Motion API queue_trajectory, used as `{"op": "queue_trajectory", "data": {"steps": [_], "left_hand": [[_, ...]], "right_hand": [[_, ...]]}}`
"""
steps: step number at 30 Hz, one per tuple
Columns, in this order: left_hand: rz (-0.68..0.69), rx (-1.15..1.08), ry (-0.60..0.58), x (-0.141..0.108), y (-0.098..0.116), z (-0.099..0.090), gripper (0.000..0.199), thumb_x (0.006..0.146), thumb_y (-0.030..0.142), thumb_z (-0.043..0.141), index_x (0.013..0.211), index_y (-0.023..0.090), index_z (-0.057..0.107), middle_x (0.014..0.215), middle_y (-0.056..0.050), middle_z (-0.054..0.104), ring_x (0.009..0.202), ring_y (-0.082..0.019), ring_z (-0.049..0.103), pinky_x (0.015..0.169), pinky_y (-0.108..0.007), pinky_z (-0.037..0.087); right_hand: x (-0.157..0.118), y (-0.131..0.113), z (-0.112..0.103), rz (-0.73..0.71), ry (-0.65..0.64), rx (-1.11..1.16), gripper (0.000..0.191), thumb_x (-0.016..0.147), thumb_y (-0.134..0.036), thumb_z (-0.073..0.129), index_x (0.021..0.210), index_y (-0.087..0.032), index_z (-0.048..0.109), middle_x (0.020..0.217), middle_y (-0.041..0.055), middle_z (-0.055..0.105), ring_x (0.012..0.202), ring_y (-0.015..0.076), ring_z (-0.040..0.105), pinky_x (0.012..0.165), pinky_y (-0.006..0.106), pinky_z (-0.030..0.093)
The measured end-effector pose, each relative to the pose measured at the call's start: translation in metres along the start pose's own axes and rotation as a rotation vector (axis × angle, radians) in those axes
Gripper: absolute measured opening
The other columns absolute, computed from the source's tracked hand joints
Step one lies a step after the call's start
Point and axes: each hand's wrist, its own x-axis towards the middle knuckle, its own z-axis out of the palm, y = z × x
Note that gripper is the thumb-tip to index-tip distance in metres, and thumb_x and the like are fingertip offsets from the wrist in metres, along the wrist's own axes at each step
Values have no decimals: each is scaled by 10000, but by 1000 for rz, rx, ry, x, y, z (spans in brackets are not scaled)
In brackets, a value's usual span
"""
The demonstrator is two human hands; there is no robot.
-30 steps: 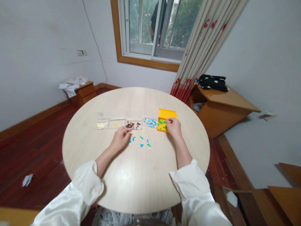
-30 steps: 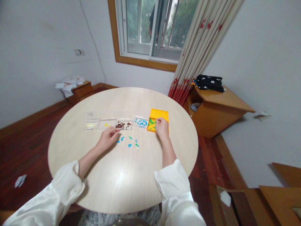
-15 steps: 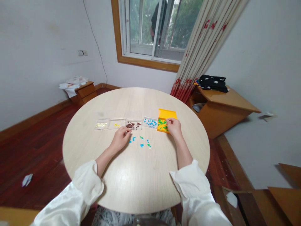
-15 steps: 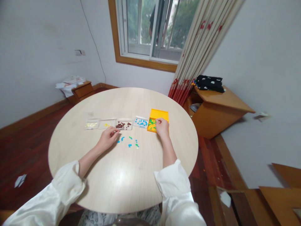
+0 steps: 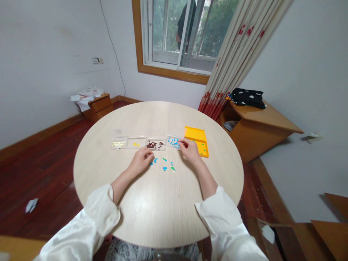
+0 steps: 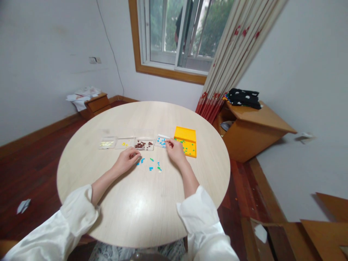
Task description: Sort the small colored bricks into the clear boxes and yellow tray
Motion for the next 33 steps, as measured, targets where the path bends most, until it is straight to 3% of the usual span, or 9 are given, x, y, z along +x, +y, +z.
{"op": "queue_trajectory", "data": {"steps": [5,9,13,18,24,33], "left_hand": [[-56,1,-30,0,3,-1,312,783,316,496,507,186,432,509,25,448,515,-117,415,531,-245,334],[-94,3,-26,1,5,-2,342,784,331,461,490,194,354,488,35,392,507,-112,376,525,-246,300],[-114,8,-41,2,6,-2,335,780,333,452,492,193,353,497,33,388,518,-114,374,536,-247,297],[-103,6,-41,1,4,0,337,785,342,449,497,190,361,506,30,393,520,-115,372,538,-248,291],[-85,16,-34,1,2,1,336,789,334,458,497,187,379,508,32,401,521,-113,383,540,-246,299],[-91,15,-23,1,4,0,314,781,312,474,502,186,401,508,31,421,526,-114,400,546,-244,316]], "right_hand": [[-19,-23,29,-195,-347,-124,141,773,-137,529,764,-128,670,687,34,637,638,118,531,621,226,389],[-25,-30,34,-201,-440,-229,108,768,-210,624,785,-110,660,725,48,626,672,126,519,647,237,390],[-24,-33,33,-161,-459,-290,101,750,-182,649,819,-108,654,756,55,630,693,130,525,664,240,398],[-27,-34,38,-174,-465,-278,144,787,-69,528,809,-122,659,804,75,658,767,145,575,727,247,421],[-30,-29,43,-198,-453,-233,172,816,-82,504,898,-118,650,881,98,668,863,170,594,804,284,434],[-18,-20,36,-207,-241,-86,169,809,-84,487,889,-154,619,882,69,637,863,167,566,822,317,430]]}}
